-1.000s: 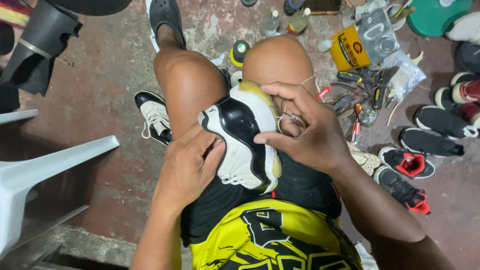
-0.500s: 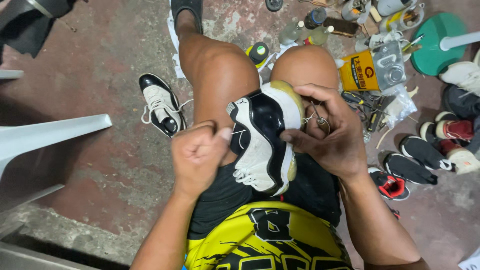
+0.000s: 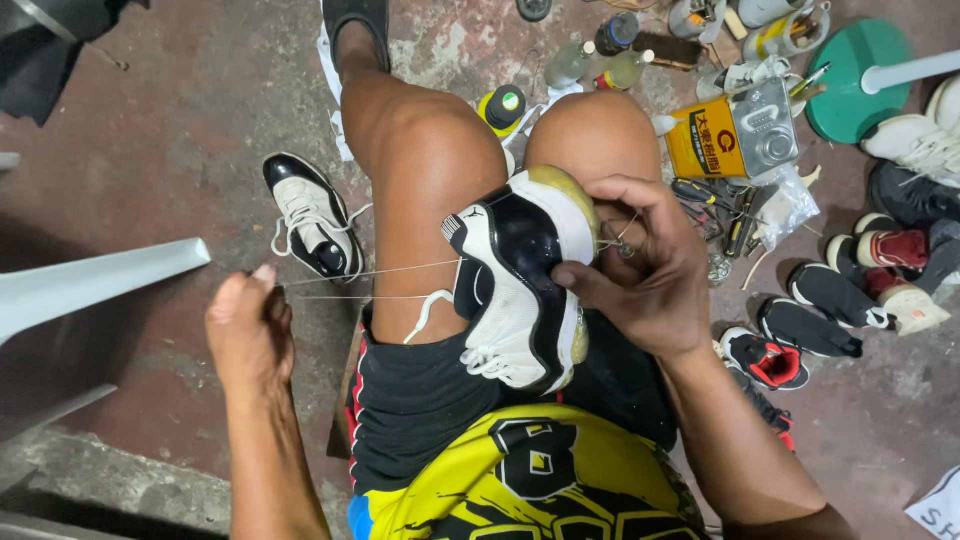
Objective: The person sews the sole of a sneaker using a needle and thread, pulling the thread through the sole and tightening it with the assistance of another person's hands.
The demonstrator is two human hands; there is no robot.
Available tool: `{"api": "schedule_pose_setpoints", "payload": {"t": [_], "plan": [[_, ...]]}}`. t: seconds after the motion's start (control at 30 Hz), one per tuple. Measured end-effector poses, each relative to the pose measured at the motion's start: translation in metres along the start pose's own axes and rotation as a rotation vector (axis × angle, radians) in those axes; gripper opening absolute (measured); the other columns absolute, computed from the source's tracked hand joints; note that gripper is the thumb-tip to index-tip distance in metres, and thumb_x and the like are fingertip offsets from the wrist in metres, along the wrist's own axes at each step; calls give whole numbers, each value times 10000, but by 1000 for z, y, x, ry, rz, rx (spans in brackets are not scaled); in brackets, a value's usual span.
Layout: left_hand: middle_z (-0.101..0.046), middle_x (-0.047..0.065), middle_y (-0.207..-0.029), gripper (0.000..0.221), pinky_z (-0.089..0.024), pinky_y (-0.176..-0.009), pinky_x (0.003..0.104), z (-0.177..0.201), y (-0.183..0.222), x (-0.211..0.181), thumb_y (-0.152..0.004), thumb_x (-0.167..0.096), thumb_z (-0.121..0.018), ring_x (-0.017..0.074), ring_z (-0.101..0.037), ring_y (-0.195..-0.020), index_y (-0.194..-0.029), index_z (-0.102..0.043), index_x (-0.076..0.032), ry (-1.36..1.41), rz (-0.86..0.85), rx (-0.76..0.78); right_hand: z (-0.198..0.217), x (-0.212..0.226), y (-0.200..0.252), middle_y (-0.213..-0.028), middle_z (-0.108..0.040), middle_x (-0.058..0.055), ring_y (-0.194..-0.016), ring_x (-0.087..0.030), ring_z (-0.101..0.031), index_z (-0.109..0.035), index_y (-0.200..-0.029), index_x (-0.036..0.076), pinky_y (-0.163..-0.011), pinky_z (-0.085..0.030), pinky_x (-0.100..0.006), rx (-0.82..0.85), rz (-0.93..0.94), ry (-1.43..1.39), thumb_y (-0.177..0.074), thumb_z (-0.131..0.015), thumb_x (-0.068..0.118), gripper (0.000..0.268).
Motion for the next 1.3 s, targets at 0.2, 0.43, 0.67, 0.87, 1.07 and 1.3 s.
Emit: {"api": "schedule_pose_setpoints", "payload": {"t": [0.2,0.43,0.67,0.87,1.07,1.3], "plan": [[-611,158,-1270,197,-481,-903,323,-94,60,-71,-1010,-44,-603,236,-597,-1061,-1202,-609,2,-839,-736,104,9,2,8,-955,-586,39,-618,16,-336,-472,-1444,28,-543,-309,-154,44,-2,93,-797,-851,-93,759],[-633,116,-899,386,-503,-684,407,-191,95,-76,-863,-196,-819,298,-645,-790,-1119,-622,15,-968,-754,477,27,16,22,-783,-577,-51,-664,-122,-514,-249,-1647,97,-603,-437,-275,101,-81,524,-821,-838,143,1015],[-459,117,-747,372,-400,-637,393,-187,92,-58,-841,-119,-805,302,-520,-693,-697,-477,-19,-1004,-679,412,60,15,33,-768,-671,-3,-661,-178,-727,-212,-1641,240,-619,-564,-373,403,-233,1133,-779,-841,470,1092],[-560,119,-979,213,-455,-749,334,-189,102,-53,-937,-13,-660,237,-568,-844,-765,-536,2,-785,-671,452,29,32,15,-978,-675,-108,-852,-206,-681,-425,-1491,118,-695,-554,-351,74,438,606,-815,-850,346,831],[-645,92,-961,388,-417,-715,260,-176,101,-41,-937,43,-651,145,-530,-779,-662,-387,-25,-631,-596,316,46,-3,4,-652,-647,-11,-560,-80,-630,-724,-878,93,-530,-479,-298,215,19,488,-870,-782,227,147],[-559,92,-881,106,-448,-740,248,-195,99,-57,-930,38,-578,168,-529,-786,-1030,-600,11,-716,-334,485,62,7,11,-1016,-623,-110,-815,-119,-582,-609,-868,31,-731,-476,-263,110,266,-110,-1056,-622,130,213]]}}
Point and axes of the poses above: each hand's wrist, its own y-axis away from the middle knuckle, its own z-axis out of the back of the hand, x = y × z, the point moved 5 cm from there along -y, towards the middle knuckle
